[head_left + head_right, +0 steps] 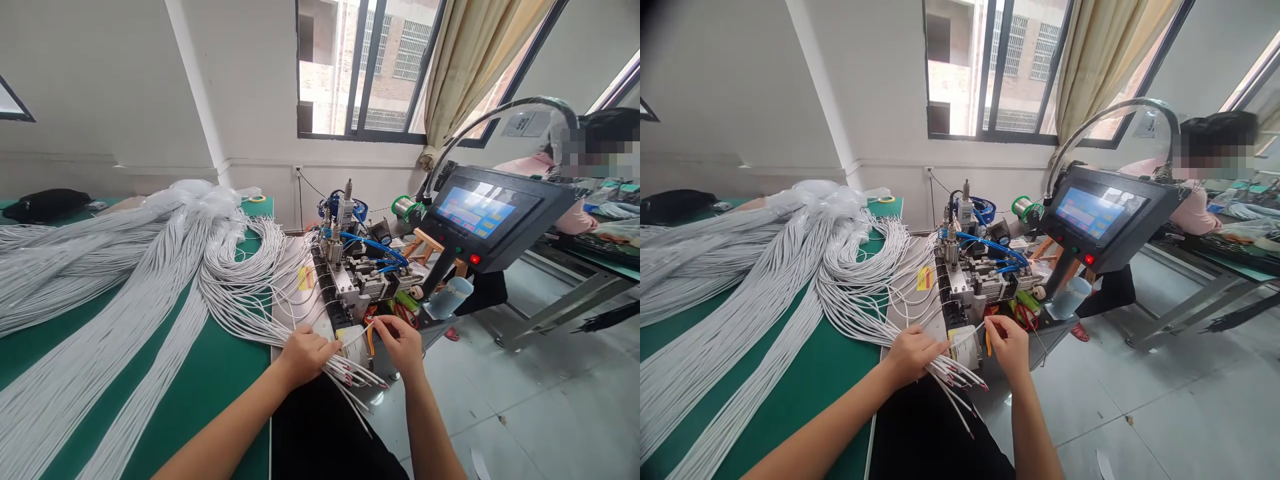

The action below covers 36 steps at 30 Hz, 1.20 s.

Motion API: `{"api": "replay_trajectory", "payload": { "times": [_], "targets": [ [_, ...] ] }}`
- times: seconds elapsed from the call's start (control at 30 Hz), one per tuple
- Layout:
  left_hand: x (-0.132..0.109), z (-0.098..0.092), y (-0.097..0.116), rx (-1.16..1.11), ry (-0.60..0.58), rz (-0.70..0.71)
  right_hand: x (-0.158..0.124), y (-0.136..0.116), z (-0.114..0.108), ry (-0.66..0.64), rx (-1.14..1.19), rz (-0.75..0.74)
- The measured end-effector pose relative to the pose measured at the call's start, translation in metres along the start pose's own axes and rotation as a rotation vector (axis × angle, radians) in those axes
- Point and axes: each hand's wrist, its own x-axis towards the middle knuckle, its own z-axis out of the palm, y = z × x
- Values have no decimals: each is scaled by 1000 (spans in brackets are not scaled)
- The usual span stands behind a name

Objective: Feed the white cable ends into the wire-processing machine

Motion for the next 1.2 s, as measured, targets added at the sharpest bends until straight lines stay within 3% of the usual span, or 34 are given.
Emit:
{"api": "replay_trajectory", "payload": {
  "times": [0.1,0.17,0.3,0.4,0.5,0.63,0.77,0.93,1.1,1.2],
  "targets": [
    [1,-2,2,93,-2,-156,5,-11,0,-77,-134,-109],
    [2,-3,1,97,-16,-229,8,-16,0,-129,-76,-103],
    [2,-2,-7,-14,-83,-97,12,-19,6,-218,199,-14],
    [0,-1,-11,-46,-103,-36,19,-13,11,-274,267,38],
    [-2,-1,-12,13,-102,-88,27,-5,14,-301,144,-17],
    [-1,1,-12,68,-198,-237,36,5,18,-322,-101,-130],
    [2,3,-10,78,-263,-320,40,15,29,-348,-174,-178],
    [4,4,-8,56,-312,-394,45,31,38,-412,-15,-46],
    [3,6,-7,52,-276,-457,46,42,41,-507,224,102],
    [3,7,-6,65,-241,-474,43,44,44,-493,342,241]
  ]
}}
